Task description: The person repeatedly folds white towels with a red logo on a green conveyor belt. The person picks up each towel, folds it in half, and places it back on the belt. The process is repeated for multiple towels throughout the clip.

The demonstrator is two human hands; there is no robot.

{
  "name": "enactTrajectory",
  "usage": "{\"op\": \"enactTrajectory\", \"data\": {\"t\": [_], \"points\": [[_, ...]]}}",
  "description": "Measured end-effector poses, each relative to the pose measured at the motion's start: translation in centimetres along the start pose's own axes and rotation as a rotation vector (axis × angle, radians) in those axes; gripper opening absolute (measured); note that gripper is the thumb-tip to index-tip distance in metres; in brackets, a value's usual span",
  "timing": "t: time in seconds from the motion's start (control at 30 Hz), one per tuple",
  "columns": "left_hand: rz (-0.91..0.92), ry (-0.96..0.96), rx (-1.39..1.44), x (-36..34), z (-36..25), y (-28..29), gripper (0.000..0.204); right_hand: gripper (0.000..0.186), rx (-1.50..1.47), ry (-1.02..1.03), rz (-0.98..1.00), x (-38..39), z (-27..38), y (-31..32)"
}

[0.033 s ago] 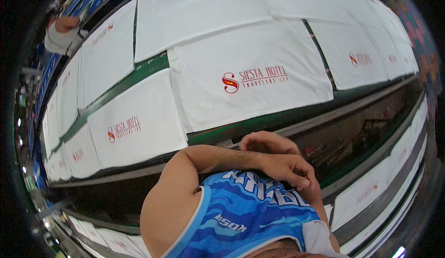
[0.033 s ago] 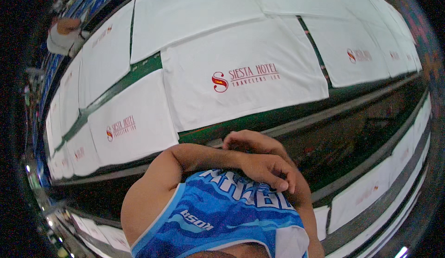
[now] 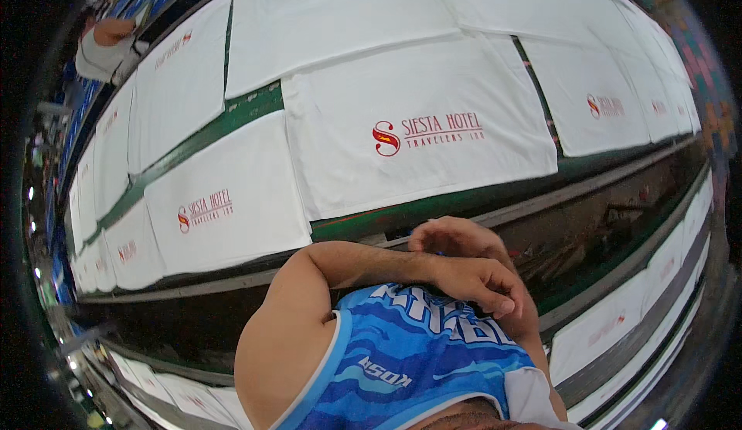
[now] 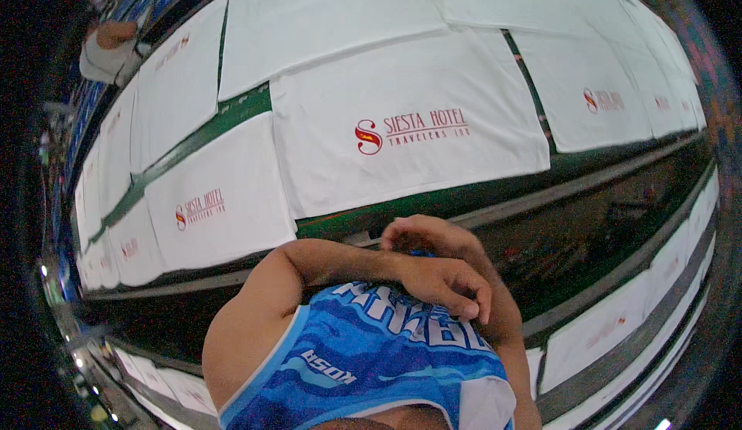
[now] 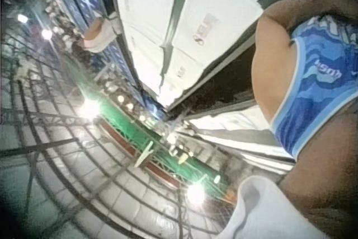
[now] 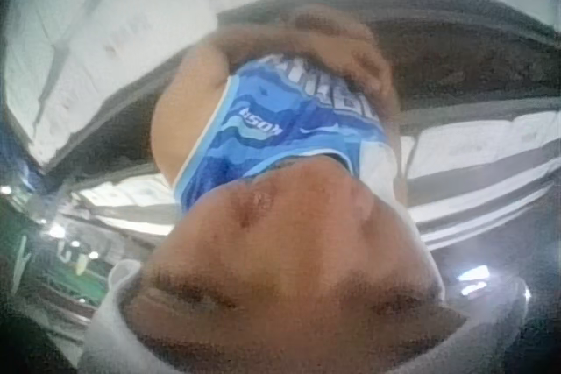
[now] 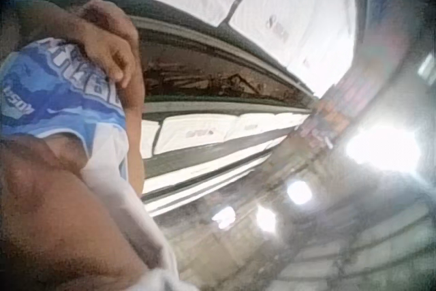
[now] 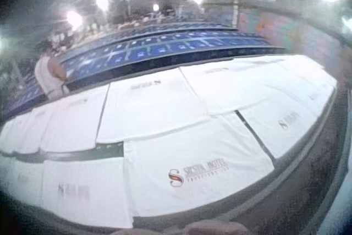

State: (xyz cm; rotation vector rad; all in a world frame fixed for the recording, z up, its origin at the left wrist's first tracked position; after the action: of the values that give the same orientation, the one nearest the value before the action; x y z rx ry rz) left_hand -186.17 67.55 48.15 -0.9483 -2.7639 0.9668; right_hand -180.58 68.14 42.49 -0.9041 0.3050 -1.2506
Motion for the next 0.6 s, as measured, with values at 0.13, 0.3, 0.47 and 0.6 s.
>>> {"op": "enactTrajectory", "data": {"t": [0.13, 0.3, 0.47, 0.6], "points": [[-0.256, -0.001, 0.007, 3.0, 0.7, 7.4, 0.033, 0.045, 0.166, -0.104, -0.049, -1.5, 5.7, 5.0], [-1.066, -0.086, -0.109, 15.5, -1.6, 18.2, 0.012, 0.015, 0.590, 0.418, -0.348, -2.8, 13.5, 20.7], [-2.297, 0.220, -0.836, 34.1, -4.2, 24.6, 0.007, 0.015, 0.504, 0.573, -0.891, -3.6, 22.4, 31.1], [-2.533, 0.426, -1.120, 42.5, -3.4, 27.4, 0.021, 0.024, 0.677, 0.555, -0.972, -6.8, 27.6, 38.4]]}}
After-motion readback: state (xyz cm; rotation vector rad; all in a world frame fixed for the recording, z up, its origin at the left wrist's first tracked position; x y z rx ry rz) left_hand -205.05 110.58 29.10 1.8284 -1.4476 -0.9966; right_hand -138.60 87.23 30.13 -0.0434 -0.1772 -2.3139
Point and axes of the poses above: each hand's wrist, its own x-axis away from the middle knuckle, its own y-axis out of the back of the hand, z = x × y, the point moved 4 cm from there along -x, towards the middle knuckle, and after that the axes turned 13 degrees about y, right-handed, at the moved point
